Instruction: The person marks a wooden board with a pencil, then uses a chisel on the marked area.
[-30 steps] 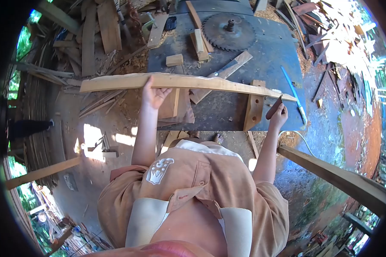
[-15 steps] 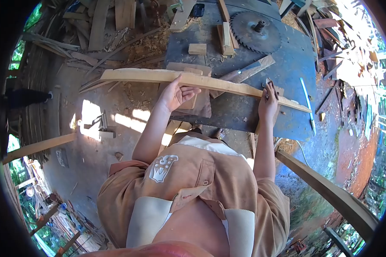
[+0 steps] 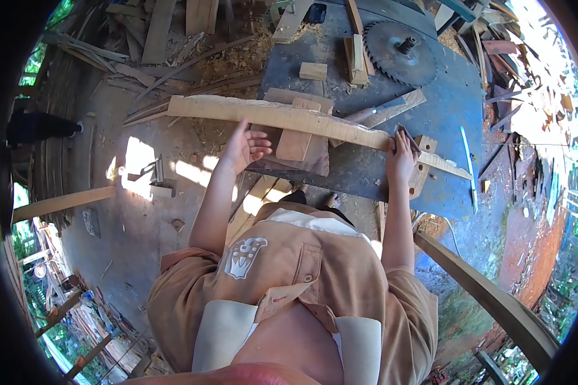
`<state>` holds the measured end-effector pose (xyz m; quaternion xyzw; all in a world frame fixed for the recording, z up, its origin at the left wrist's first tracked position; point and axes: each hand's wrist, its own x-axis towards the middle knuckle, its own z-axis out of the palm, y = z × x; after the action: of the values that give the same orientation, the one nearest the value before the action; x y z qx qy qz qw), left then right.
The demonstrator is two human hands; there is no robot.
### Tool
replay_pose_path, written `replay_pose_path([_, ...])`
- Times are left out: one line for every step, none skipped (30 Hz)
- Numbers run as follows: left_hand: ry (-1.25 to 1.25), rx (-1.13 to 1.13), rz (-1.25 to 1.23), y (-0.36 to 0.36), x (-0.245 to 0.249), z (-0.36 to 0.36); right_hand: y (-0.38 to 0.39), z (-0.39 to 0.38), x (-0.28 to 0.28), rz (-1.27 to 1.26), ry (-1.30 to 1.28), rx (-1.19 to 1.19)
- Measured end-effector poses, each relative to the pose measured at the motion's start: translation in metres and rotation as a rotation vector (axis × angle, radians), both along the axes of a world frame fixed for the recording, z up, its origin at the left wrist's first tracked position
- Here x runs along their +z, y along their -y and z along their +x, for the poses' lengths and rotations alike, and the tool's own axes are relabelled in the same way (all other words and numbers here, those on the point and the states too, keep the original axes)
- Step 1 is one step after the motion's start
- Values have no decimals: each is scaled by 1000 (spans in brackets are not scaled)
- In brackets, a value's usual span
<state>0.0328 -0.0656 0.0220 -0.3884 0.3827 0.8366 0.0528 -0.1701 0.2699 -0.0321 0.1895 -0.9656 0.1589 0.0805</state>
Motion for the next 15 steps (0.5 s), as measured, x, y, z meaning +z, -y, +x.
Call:
replay_pose_path([1,1,-3,7,-9,8,0,0,0,-25,-9,3])
replay_pose_path([-71,203,22,16,-21,17,0,2,-1,-51,-18,3])
replay_pose_path([-147,403,46,24,-27,23,0,2,-2,-57,-19,1])
replay_pose_path([-150,400,41,31,-26,26,1,1,-4,-54,-44,1])
replay_pose_path([-209,660,126,37,-26,27,0,1,-5,-49,-69,2])
replay_pose_path([-270,921,214,43,-26,28,-1,2,-7,-51,-71,3])
replay_pose_path([-273,925,213,53,-31,31,-1,2,-8,-57,-92,-1])
replay_pose_path([-369,982,191,65,-37,32,0,2,-8,-64,-114,-2])
replay_pose_path([-464,1040,168,74,-40,31,0,1,-8,-68,-115,7])
replay_pose_path([-467,1049,164,79,-38,27,0,2,-8,-86,-137,9])
replay_pose_path([-478,1037,78,84,-37,22,0,3,-8,-104,-156,11])
replay_pose_path([-484,1024,-8,88,-34,17,2,3,-9,-106,-152,19])
replay_pose_path([-477,1029,-13,87,-24,11,3,3,-10,-120,-188,19])
replay_pose_path([-579,976,-31,87,-15,5,1,3,-11,-129,-221,19])
replay_pose_path([-673,922,-48,83,-5,0,-1,2,-13,-121,-205,24])
